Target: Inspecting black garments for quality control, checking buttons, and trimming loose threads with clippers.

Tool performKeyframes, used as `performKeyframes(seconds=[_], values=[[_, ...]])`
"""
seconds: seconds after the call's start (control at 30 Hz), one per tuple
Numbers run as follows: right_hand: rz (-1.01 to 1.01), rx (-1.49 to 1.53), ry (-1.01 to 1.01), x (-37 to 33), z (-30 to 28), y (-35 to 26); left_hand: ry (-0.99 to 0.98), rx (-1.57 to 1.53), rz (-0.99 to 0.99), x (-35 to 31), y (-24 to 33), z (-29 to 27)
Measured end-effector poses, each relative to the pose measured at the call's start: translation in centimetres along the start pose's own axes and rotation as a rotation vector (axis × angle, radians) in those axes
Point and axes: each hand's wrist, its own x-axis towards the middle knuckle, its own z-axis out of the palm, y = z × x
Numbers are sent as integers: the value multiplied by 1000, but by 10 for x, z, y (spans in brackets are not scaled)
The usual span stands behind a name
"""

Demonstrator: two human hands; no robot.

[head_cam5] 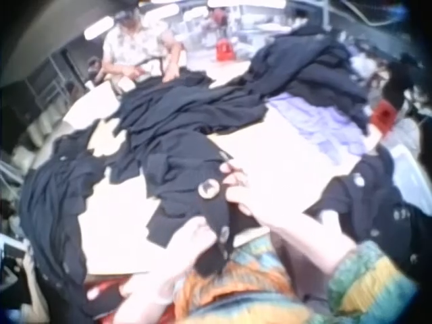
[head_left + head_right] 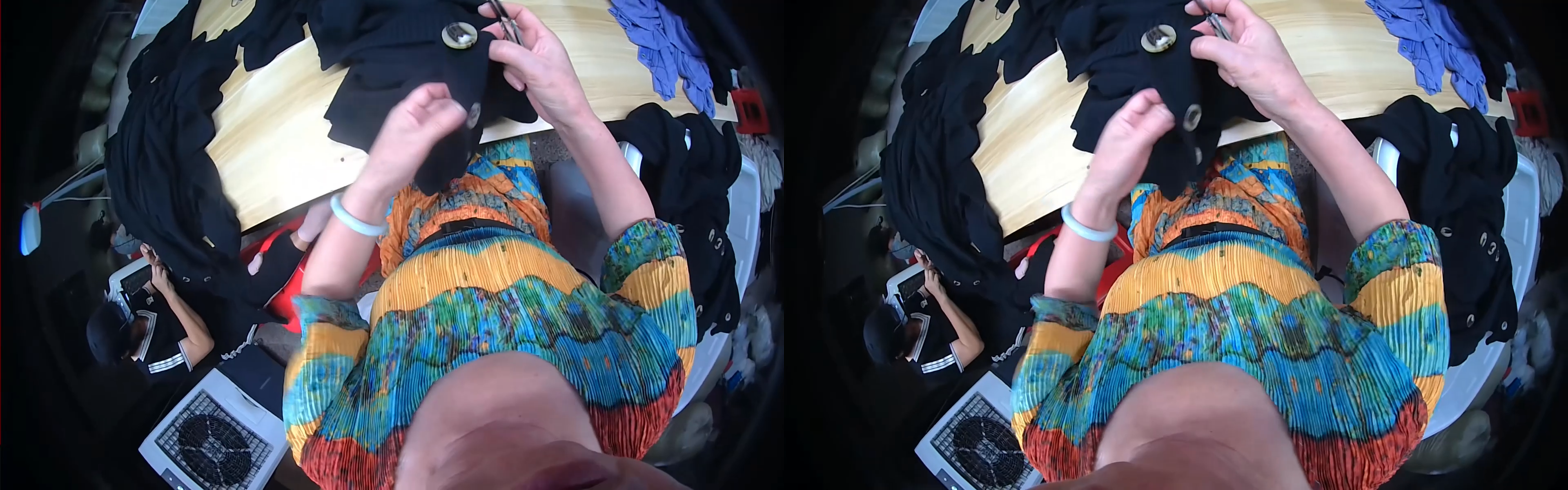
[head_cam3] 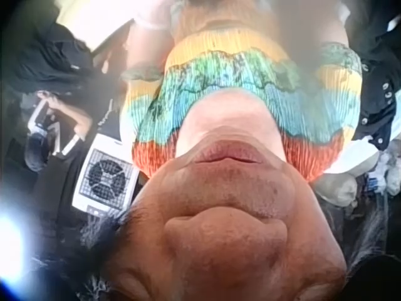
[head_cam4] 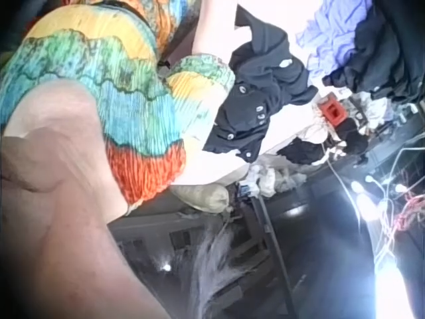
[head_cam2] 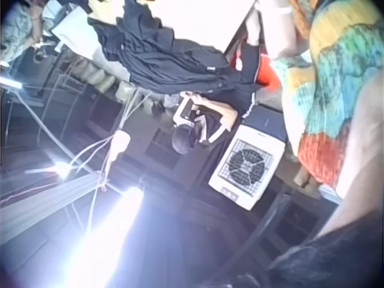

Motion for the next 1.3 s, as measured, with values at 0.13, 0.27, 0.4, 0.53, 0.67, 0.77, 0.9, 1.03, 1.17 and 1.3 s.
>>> performKeyframes(seconds=[0.13, 0.27, 0.4, 0.53, 0.67, 0.77, 0.9, 1.03, 1.17, 1.3], values=[[157, -5, 118, 5, 13, -17, 94, 420, 175, -3, -17, 10], [47, 70, 194, 11, 2, -13, -21, 25, -30, -12, 12, 2], [81, -180, 194, 13, 3, -33, -7, -177, 16, -26, 57, 2], [-42, -5, 110, 9, -10, -1, 110, -187, 17, -21, 59, -5], [-96, -313, -54, 7, -3, -9, 60, -299, -59, -17, 53, -12], [-189, -207, -262, 7, 6, -2, 43, -244, -11, -14, 56, -2], [-209, -100, -390, 1, 14, -4, 3, -56, 104, -11, 59, 2], [-70, -129, -299, 2, 16, 2, 51, -22, 141, -9, 58, 5], [33, -70, -251, 1, 13, 10, 132, 176, 276, -6, 49, 7], [89, 93, -196, 3, 12, 17, 344, 447, 480, -4, 36, 13]])
